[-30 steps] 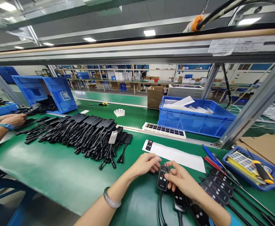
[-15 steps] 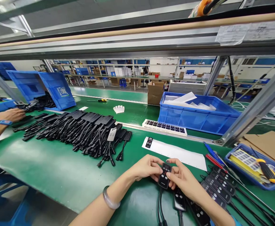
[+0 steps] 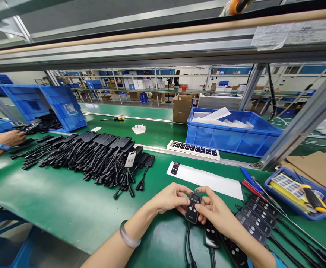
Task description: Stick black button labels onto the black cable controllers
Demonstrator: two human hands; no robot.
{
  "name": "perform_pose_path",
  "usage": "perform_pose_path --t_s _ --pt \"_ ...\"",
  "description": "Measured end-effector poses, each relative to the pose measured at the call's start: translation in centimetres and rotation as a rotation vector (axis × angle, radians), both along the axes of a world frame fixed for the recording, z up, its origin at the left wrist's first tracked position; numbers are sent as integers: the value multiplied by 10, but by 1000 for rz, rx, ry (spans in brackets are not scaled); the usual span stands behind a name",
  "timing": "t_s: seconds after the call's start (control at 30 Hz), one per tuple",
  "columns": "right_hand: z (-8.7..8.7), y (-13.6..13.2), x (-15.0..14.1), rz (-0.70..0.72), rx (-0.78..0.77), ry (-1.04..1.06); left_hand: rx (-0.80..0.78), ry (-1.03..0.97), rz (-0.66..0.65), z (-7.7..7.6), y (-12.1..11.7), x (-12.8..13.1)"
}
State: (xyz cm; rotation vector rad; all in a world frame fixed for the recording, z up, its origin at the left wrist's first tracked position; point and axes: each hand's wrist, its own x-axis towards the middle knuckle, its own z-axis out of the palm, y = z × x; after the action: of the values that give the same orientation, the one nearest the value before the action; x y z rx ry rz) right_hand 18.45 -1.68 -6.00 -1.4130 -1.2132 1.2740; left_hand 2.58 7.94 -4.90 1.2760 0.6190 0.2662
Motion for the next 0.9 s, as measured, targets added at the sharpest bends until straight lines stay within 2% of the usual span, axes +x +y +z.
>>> perform_pose_path --t_s 0.67,0.9 --pt "-1 -1 -1 -5 13 -29 12 -13 7 -6 1 1" --pt "-2 -2 -2 2 16 -10 3 19 7 -5 0 0"
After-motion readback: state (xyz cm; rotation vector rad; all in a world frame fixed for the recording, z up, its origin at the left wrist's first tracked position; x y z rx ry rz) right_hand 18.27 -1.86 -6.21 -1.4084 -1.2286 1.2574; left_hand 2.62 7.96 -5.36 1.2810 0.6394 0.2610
